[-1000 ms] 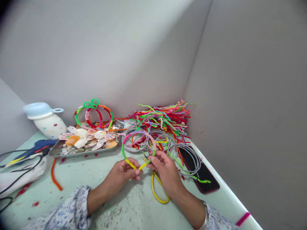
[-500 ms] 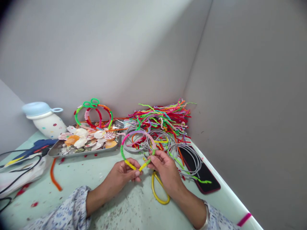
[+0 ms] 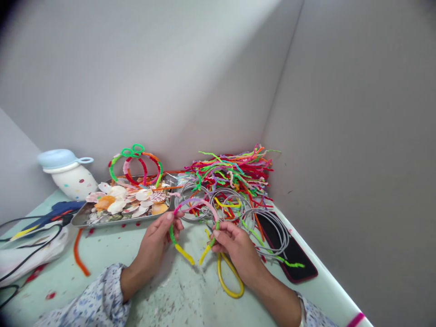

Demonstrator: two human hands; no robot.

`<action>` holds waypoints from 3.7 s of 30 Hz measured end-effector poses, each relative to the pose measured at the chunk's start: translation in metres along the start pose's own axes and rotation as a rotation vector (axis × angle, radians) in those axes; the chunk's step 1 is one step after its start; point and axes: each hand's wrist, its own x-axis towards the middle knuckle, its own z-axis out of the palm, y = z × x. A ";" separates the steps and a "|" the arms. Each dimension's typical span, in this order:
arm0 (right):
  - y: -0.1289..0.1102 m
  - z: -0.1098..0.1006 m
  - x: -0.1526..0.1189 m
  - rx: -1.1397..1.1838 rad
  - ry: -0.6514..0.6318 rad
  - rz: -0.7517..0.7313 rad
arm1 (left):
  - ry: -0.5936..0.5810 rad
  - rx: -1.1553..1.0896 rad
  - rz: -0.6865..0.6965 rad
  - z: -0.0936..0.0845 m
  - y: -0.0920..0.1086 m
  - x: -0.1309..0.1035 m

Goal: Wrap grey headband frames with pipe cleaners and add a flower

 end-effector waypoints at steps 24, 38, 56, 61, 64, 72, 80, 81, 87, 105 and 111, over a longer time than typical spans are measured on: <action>0.002 0.001 0.001 -0.108 0.011 0.016 | 0.021 0.015 -0.148 -0.003 -0.012 0.005; 0.003 0.001 0.003 -0.085 0.028 0.059 | 0.013 0.061 -0.095 0.001 -0.009 0.004; 0.010 -0.004 0.005 -0.076 0.017 0.059 | 0.021 -0.030 -0.168 0.004 0.001 0.003; 0.010 -0.003 0.005 -0.103 0.012 0.054 | 0.018 -0.083 -0.173 0.003 0.001 0.002; 0.011 -0.004 0.005 -0.105 0.011 0.048 | 0.002 -0.105 -0.130 0.002 -0.001 0.002; 0.010 -0.001 0.003 -0.121 0.016 0.054 | -0.038 -0.075 -0.105 0.001 -0.004 0.004; 0.010 -0.002 0.003 -0.126 0.026 0.034 | -0.017 -0.085 -0.136 0.002 -0.006 0.006; 0.010 -0.002 0.003 -0.128 0.027 0.035 | -0.021 -0.084 -0.142 0.002 -0.006 0.006; 0.009 -0.001 0.003 -0.139 0.034 0.035 | -0.045 -0.064 -0.118 -0.001 -0.011 0.006; 0.005 0.002 0.004 -0.472 -0.011 0.059 | 0.171 0.202 0.099 -0.004 0.004 0.004; 0.000 0.018 0.006 -0.599 -0.061 0.132 | 0.197 0.254 0.177 -0.012 0.003 0.011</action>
